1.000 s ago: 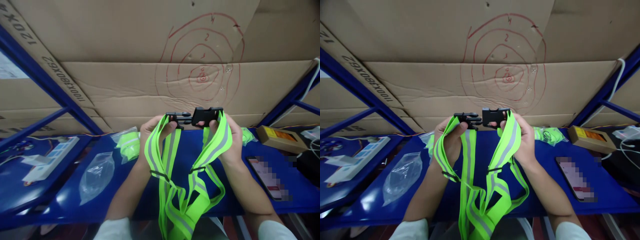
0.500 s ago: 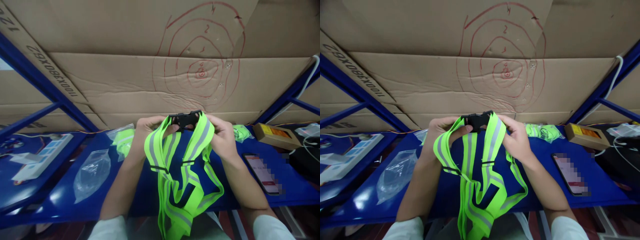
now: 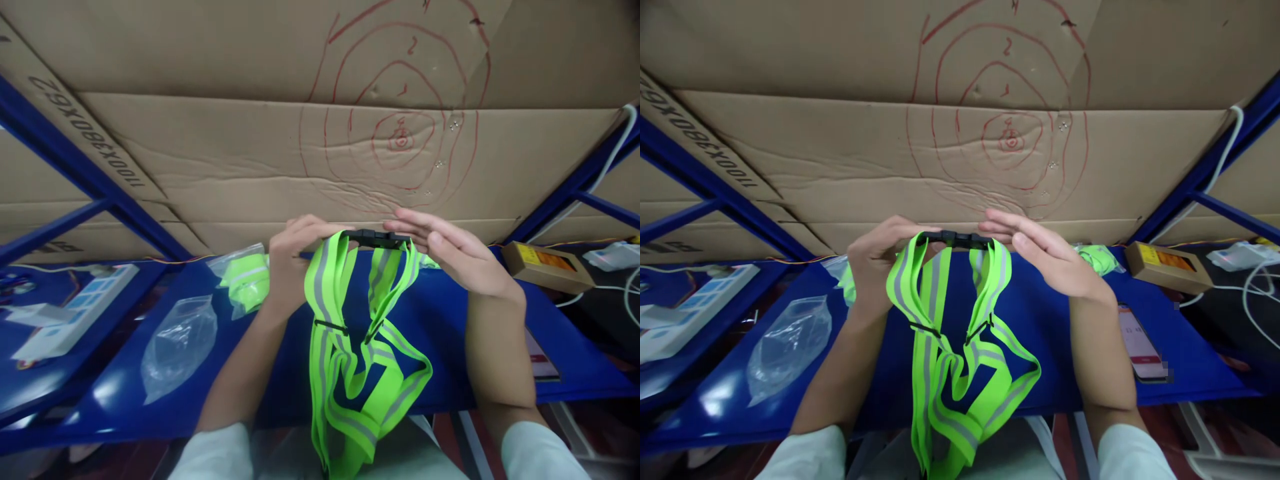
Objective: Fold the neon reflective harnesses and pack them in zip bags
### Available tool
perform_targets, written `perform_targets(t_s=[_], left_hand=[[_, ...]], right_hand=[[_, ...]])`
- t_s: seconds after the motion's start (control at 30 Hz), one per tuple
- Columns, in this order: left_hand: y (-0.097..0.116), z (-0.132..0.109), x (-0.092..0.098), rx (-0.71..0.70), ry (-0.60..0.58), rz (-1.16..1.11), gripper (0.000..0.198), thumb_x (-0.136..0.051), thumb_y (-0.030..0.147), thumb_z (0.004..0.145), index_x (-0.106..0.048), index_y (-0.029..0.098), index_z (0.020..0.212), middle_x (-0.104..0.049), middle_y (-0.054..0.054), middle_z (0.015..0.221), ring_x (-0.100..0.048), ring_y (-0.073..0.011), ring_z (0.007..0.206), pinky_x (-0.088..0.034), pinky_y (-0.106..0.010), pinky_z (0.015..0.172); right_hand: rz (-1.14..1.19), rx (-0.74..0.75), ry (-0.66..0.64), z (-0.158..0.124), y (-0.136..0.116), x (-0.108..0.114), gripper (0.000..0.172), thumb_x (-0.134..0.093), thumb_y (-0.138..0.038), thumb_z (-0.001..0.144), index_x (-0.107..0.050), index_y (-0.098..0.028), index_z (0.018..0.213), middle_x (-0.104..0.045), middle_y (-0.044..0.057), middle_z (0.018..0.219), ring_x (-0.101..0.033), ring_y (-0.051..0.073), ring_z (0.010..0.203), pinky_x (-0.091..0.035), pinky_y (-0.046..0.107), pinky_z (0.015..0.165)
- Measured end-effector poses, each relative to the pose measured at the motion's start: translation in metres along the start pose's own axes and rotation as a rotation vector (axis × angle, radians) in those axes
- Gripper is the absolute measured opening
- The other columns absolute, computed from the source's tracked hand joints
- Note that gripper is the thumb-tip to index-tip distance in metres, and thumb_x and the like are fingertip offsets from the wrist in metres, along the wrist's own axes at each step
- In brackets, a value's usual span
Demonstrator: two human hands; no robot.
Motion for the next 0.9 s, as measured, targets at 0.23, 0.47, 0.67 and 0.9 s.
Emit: perform_targets(t_s=[0.23,0.47,0.67,0.9], left_hand=[[0.006,-0.003,-0.013,-0.102,-0.073,-0.001,0.016,-0.077,0.028,0.089,-0.081,0.024,0.104,-0.075,-0.003,0.091,-0.066,-0.0143,0.077,-0.051,-0.027,0.071],[-0.028,-0.004,-0.038,0.052,-0.341,-0.369,0.037,-0.073,0.027,0.092,-0.072,0.028,0.129,-0.072,-0.009,0.125,-0.069,-0.0213,0.111,-0.056,-0.033,0.094],[-0.039,-0.009,-0.058,0.284,-0.361,-0.923,0.092,-0.072,0.068,0.083,-0.032,0.038,0.16,-0.044,-0.009,0.163,-0.043,-0.0357,0.149,-0.044,-0.055,0.119],[0.008,-0.052,-0.152,0.454,-0.706,-1.032,0.026,-0.065,0.023,0.097,-0.067,0.023,0.123,-0.071,-0.009,0.132,-0.067,-0.029,0.126,-0.052,-0.05,0.112]], right_hand=[[-0.167,-0.039,0.044,0.01,-0.004,-0.016,0.056,-0.071,-0.053,0.092,-0.065,-0.025,0.14,-0.068,0.008,0.138,-0.066,0.027,0.126,-0.054,0.038,0.105],[-0.477,0.001,0.162,0.017,-0.01,-0.017,0.033,-0.063,-0.044,0.099,-0.078,-0.016,0.096,-0.074,0.001,0.084,-0.065,0.015,0.075,-0.048,0.024,0.07],[-0.485,0.08,0.386,0.038,-0.055,0.01,0.033,-0.063,-0.041,0.098,-0.072,-0.014,0.082,-0.06,-0.001,0.069,-0.055,0.013,0.068,-0.04,0.025,0.063],[-0.674,-0.022,0.456,0.091,-0.092,0.013,0.037,-0.061,-0.025,0.095,-0.065,-0.008,0.063,-0.035,-0.004,0.057,-0.056,0.008,0.068,-0.042,0.025,0.076]])
Point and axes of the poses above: each hand's wrist, its own z-axis towards the middle knuckle, its own x-axis out of the back of the hand, y = z × x, the point moved 10 cm from there along z, towards the middle knuckle
